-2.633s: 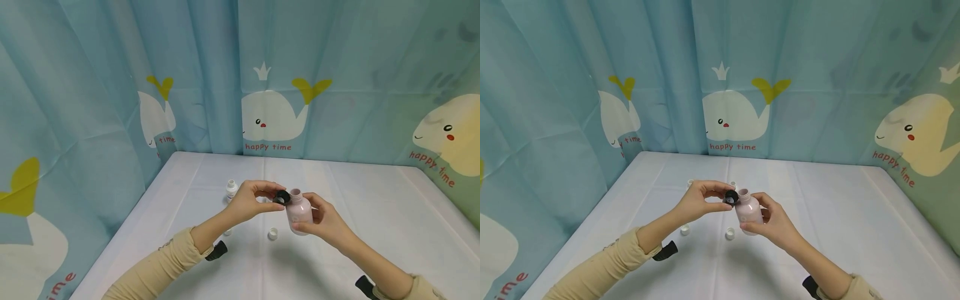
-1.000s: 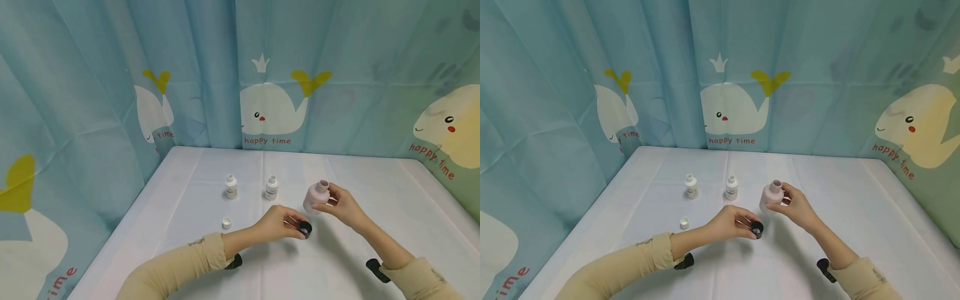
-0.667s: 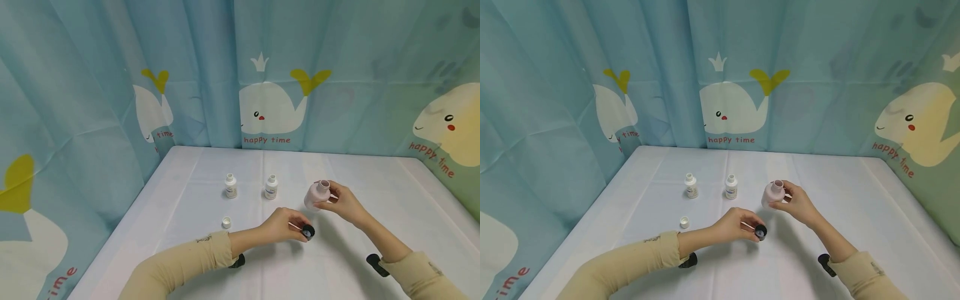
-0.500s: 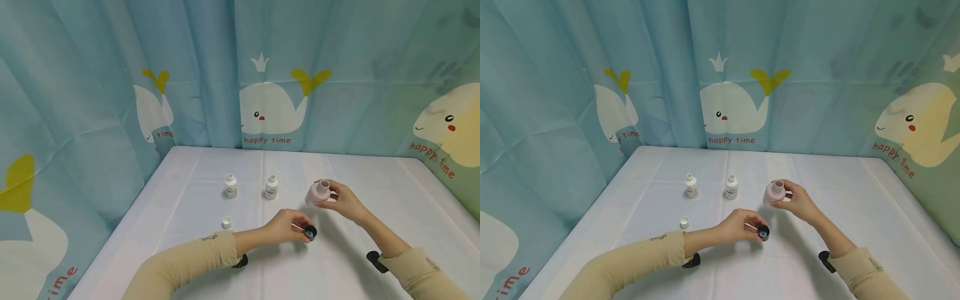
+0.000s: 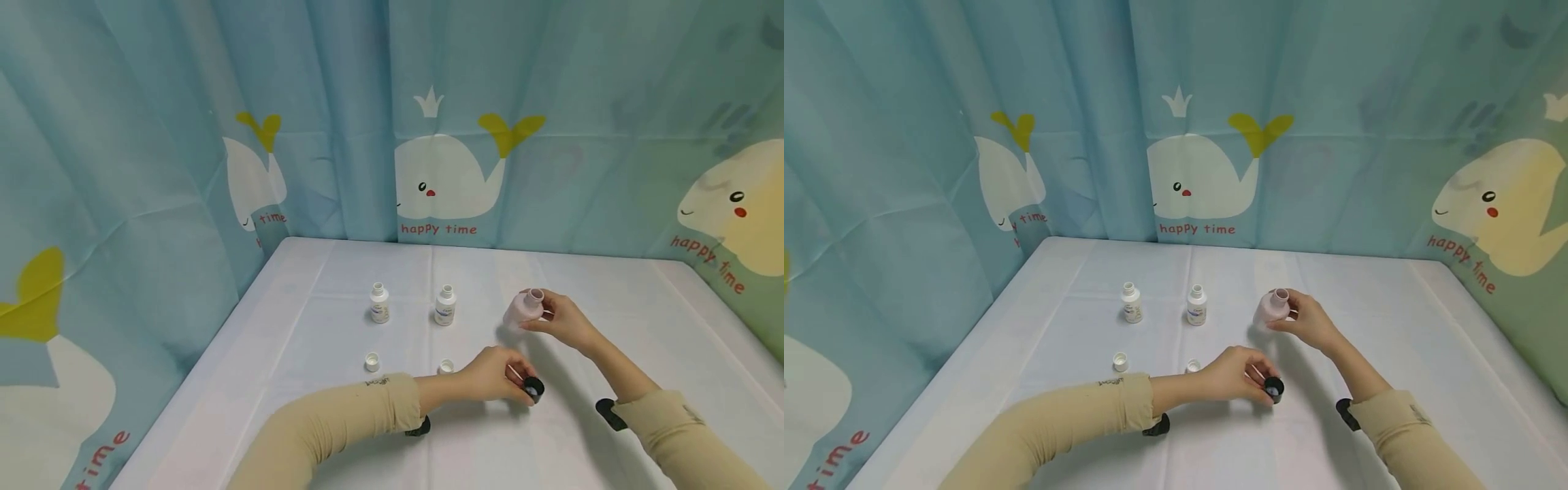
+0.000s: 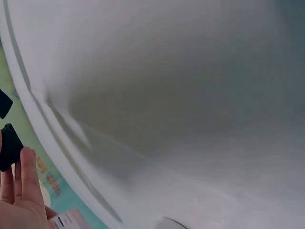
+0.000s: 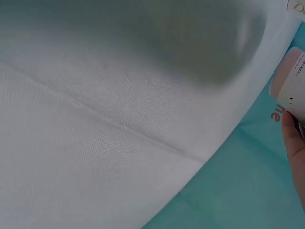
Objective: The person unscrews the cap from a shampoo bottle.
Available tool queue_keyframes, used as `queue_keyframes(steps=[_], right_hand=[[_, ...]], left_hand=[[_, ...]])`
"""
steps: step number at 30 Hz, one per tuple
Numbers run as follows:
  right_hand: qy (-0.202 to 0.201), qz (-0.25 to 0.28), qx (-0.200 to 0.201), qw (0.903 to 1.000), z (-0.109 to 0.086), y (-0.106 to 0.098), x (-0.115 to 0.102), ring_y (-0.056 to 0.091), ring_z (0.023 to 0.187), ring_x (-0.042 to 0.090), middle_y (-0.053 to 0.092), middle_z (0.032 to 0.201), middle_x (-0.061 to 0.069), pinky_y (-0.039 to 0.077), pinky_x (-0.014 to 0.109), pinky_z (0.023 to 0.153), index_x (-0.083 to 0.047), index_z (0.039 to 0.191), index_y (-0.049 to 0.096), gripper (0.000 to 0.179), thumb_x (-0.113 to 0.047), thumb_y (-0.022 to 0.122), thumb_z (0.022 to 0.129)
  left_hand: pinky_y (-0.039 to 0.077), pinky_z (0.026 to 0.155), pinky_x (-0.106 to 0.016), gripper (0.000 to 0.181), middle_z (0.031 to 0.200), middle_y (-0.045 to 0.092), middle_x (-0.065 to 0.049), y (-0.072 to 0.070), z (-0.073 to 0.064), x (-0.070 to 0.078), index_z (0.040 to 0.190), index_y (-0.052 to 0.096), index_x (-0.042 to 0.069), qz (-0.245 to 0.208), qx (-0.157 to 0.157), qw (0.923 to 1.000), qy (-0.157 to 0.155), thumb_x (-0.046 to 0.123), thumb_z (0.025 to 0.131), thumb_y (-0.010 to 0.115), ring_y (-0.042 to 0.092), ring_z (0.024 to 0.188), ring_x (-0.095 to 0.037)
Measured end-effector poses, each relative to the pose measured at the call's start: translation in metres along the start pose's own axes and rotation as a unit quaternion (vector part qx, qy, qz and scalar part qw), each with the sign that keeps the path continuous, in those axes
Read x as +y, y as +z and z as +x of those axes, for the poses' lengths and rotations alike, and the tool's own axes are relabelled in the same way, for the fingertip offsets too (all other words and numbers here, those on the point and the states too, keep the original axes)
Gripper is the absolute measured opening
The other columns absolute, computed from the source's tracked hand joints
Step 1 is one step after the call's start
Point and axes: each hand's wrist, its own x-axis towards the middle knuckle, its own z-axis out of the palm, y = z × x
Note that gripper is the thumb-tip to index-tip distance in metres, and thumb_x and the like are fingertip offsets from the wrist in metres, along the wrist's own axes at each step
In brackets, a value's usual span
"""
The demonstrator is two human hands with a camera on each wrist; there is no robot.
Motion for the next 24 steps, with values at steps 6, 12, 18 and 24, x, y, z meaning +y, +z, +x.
queue_keyframes(steps=[6,12,18,24], right_hand=[[0.004,-0.026,0.004,0.9996,0.004,-0.001,0.007,0.052,0.082,-0.012,0.06,0.109,0.03,0.05,0.012,0.068,0.016,0.121,0.05,0.052,-0.002,0.074,0.078],[0.015,-0.042,0.003,0.999,0.008,-0.003,0.01,0.051,0.082,-0.011,0.06,0.109,0.03,0.049,0.012,0.068,0.016,0.121,0.05,0.054,-0.004,0.075,0.078],[0.04,-0.049,-0.013,0.9979,0.01,-0.003,0.016,0.05,0.083,-0.012,0.06,0.112,0.03,0.05,0.014,0.069,0.016,0.125,0.048,0.056,-0.007,0.074,0.08],[0.052,-0.059,-0.016,0.9968,0.011,-0.001,0.024,0.056,0.089,-0.001,0.059,0.114,0.031,0.05,0.013,0.07,0.016,0.124,0.047,0.057,-0.008,0.074,0.08]], left_hand=[[0.048,0.066,-0.004,0.031,0.092,0.072,-0.006,0.013,0.01,0.001,0.097,0.068,0.001,0.017,0.026,0.9994,-0.013,-0.001,0.069,0.081,0.063,0.07,0.006],[0.048,0.066,-0.003,0.033,0.094,0.072,-0.01,0.021,0.017,0.0,0.098,0.067,-0.002,0.028,0.031,0.9991,-0.01,-0.004,0.068,0.081,0.066,0.075,-0.001],[0.047,0.065,-0.002,0.034,0.093,0.073,-0.009,0.022,0.02,-0.001,0.098,0.068,-0.001,0.049,0.039,0.9978,-0.02,-0.002,0.067,0.082,0.068,0.075,-0.004],[0.044,0.062,-0.002,0.032,0.09,0.073,-0.007,0.02,0.022,-0.003,0.095,0.069,0.001,0.08,0.054,0.9948,-0.031,0.0,0.066,0.083,0.065,0.07,-0.001]])
